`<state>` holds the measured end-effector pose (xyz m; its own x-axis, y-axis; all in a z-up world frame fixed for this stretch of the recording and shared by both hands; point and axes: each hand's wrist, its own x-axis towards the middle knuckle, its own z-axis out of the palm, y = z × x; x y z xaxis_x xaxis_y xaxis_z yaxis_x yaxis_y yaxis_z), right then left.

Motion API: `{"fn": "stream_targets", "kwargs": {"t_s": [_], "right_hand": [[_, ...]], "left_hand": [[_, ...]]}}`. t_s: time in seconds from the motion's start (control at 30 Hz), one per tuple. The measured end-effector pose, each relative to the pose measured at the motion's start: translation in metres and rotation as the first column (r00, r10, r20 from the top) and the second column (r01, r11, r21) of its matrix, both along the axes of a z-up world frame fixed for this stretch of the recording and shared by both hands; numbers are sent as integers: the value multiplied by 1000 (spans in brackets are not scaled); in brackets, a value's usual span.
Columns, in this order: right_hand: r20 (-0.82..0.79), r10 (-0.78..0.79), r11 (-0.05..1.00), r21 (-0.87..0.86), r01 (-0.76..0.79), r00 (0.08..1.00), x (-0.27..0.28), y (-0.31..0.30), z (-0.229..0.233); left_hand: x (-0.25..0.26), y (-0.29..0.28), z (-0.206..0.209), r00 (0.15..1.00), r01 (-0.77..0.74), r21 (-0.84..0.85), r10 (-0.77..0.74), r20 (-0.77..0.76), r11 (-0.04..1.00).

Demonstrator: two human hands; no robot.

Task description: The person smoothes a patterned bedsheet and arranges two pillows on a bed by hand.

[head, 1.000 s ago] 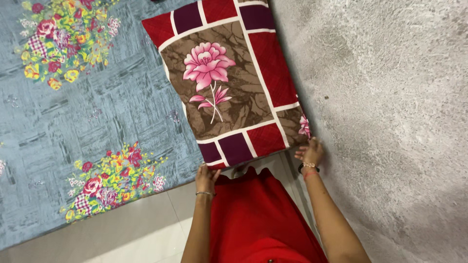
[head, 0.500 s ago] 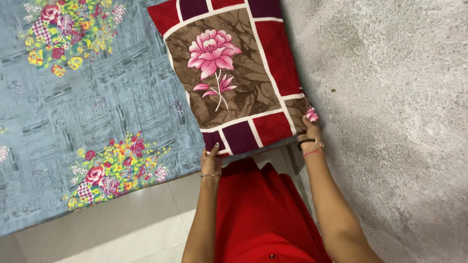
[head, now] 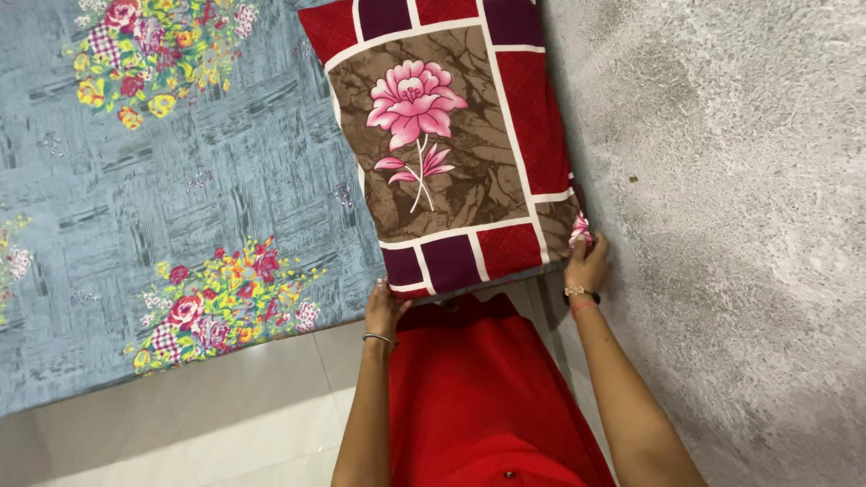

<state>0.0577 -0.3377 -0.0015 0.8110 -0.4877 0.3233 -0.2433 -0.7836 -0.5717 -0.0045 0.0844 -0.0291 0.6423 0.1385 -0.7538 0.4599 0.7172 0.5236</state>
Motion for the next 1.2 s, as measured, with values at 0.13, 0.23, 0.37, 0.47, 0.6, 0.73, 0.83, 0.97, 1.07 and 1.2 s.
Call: {"fn": "stream_targets", "kwargs": {"t_s": [0.13, 0.23, 0.37, 0.47, 0.6, 0.73, 0.83, 0.97, 1.07, 1.2], "right_hand": [[-218, -91, 749, 628, 211, 972, -8, 5, -1], [-223, -94, 710, 668, 223, 970, 2, 0, -2], [-312, -153, 678, 657, 329, 938, 5, -2, 3], [-322, -165, 738, 586, 334, 932, 15, 13, 23], [-98, -170, 975, 128, 182, 980, -6, 51, 93], [-161, 207, 948, -210, -239, 965, 9, 119, 150], [-202, 526, 779, -276, -564, 826, 49, 150, 155], [-543, 345, 827, -210, -521, 766, 66, 113, 148], [-434, 222, 899, -255, -355, 873, 73, 109, 139], [-134, 515, 802, -274, -531, 847, 116, 147, 137]], "left_hand": [[-9, 7, -11, 987, 144, 220, -157, 43, 965], [0, 7, -11, 974, 218, 387, -227, -25, 896], [-19, 2, -10, 937, 345, 603, -228, -265, 719], [-10, 6, -21, 895, 438, 806, -278, -348, 399], [5, 9, 14, 859, 475, 874, -270, -435, 103], [37, -13, 88, 892, 66, 997, -450, -39, 44], [73, -52, 122, 690, -91, 985, -722, -43, -145], [103, -65, 137, 513, 46, 958, -816, -265, -283], [121, -62, 143, 481, 80, 945, -818, -314, -316], [158, -59, 147, 524, 59, 954, -804, -282, -295]]}}
